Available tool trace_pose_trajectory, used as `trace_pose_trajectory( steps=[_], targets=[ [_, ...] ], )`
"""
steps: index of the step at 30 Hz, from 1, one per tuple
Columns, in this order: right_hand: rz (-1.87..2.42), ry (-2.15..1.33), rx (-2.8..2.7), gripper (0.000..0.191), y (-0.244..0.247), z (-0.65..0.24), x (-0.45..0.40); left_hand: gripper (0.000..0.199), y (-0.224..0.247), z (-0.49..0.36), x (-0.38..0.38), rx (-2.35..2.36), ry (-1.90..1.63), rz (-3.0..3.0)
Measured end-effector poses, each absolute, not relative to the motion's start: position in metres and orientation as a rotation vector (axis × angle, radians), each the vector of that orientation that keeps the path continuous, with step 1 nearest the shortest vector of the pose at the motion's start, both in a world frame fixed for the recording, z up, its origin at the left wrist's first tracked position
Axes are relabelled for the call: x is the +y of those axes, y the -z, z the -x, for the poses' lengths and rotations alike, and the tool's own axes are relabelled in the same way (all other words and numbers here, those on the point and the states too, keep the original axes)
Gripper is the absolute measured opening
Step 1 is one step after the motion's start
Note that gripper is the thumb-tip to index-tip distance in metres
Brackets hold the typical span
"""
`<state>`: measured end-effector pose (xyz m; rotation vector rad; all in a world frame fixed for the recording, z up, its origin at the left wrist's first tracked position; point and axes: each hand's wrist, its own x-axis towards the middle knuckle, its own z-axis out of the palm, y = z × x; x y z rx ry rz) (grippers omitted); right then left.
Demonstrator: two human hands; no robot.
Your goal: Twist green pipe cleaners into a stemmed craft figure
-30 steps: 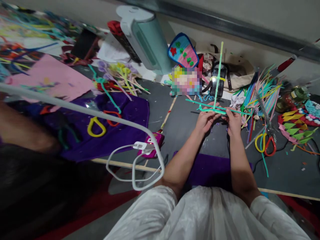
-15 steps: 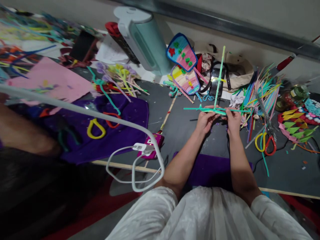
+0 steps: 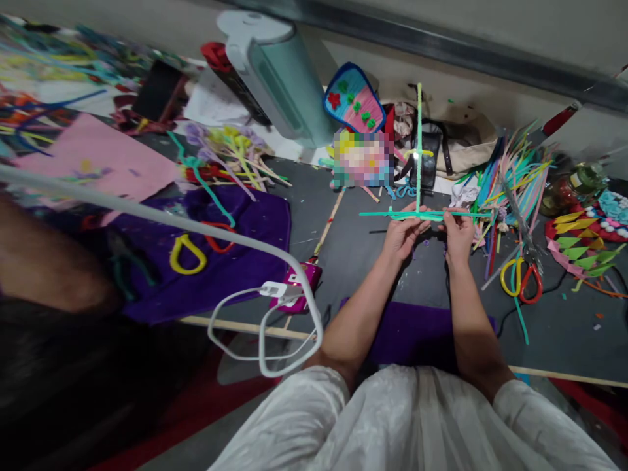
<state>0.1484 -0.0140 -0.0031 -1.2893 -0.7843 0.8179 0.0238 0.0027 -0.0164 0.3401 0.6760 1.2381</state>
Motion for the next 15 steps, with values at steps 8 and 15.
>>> trace_pose_trajectory(
  steps=[8, 15],
  targets=[
    [1.301, -0.846, -0.759, 0.042, 0.0111, -0.1497, -0.0107, 0.060, 0.0134, -0.0237, 0.0008, 0.676, -1.247, -0.349],
    [1.274, -0.890, -0.747, 0.041, 0.0109, -0.1493, -0.0108, 0.060, 0.0154, -0.0231, 0.0025, 0.658, -1.260, -0.334]
  ],
)
